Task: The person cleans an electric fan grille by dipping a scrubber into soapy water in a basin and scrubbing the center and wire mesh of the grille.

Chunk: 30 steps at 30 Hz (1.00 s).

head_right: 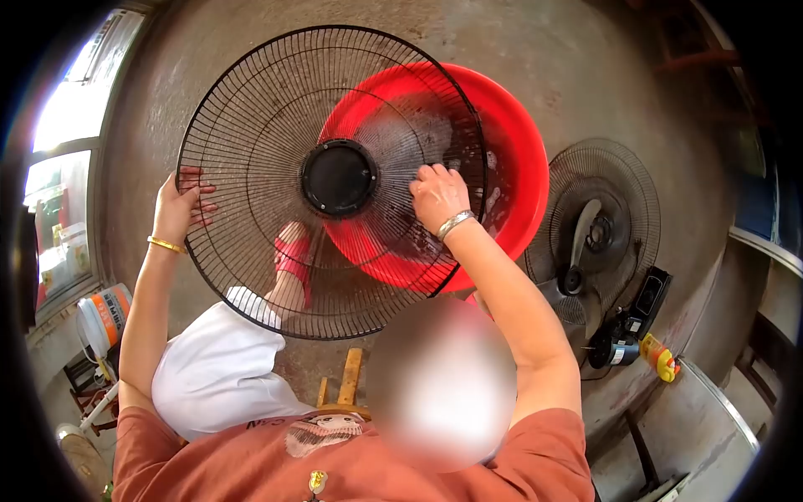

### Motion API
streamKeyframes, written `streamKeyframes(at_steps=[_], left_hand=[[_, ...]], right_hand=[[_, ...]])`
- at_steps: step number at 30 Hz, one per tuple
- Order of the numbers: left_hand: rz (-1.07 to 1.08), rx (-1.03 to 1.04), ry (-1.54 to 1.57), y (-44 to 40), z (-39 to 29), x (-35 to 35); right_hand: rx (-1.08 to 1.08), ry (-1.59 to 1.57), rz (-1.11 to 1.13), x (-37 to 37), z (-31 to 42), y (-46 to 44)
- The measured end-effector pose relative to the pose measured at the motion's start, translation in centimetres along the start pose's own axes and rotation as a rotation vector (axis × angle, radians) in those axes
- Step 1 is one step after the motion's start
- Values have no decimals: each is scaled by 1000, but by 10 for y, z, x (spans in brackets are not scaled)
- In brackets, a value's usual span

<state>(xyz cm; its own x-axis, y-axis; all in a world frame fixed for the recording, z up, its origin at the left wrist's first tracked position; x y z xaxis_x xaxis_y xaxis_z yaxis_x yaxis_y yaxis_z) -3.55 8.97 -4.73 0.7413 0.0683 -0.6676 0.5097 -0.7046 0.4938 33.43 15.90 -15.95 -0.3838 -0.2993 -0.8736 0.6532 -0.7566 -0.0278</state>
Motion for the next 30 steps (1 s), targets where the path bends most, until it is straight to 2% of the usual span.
streamKeyframes(at_steps=[1, 3, 4, 5, 8, 12, 16, 19, 20, 24, 27, 28, 30], left_hand=[[4, 7, 6, 0, -1, 0], [16, 20, 7, 2, -4, -1], [28, 14, -10, 2, -3, -1], [30, 10, -12, 2, -1, -1], [36, -21, 8, -1, 6, 3], [24, -24, 3, -5, 15, -4], [16, -13, 6, -1, 7, -4], [20, -14, 2, 0, 5, -3], [19, -16, -3, 0, 5, -4], [36, -35, 18, -2, 13, 0], [29, -36, 14, 0, 14, -6], [30, -32, 13, -1, 12, -5], [16, -24, 1, 0, 13, -6]], right_hand=[[-70, -125, -158, -13, 13, -3], [-173, -232, -241, -9, 41, -13], [-200, -232, -153, 11, 48, -13], [-224, -255, -202, 17, 49, -6], [-247, -186, -120, 23, 33, 7], [-108, -52, -9, 22, 18, 11], [-148, -412, -325, -13, 42, 7], [-160, -337, -229, 22, 61, 4], [-204, -316, -268, 23, 63, 10], [-236, -148, -96, 29, 62, 12], [-48, -87, 257, 41, 46, 12], [30, -143, 282, 36, 38, 14], [60, -341, 65, 17, 32, 13]])
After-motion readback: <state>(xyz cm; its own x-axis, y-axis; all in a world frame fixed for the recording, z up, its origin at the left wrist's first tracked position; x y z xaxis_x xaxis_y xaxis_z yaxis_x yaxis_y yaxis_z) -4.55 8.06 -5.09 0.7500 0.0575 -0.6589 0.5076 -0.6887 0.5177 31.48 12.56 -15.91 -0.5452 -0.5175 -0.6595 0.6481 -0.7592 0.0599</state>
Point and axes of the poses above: each hand's wrist, its own y-axis away from the middle knuckle, its own x-axis out of the palm, z = x × y, the point moved 9 cm from there along -y, towards the middle knuckle, and after that the axes turned 12 degrees about -y, right-handed, at the moved point
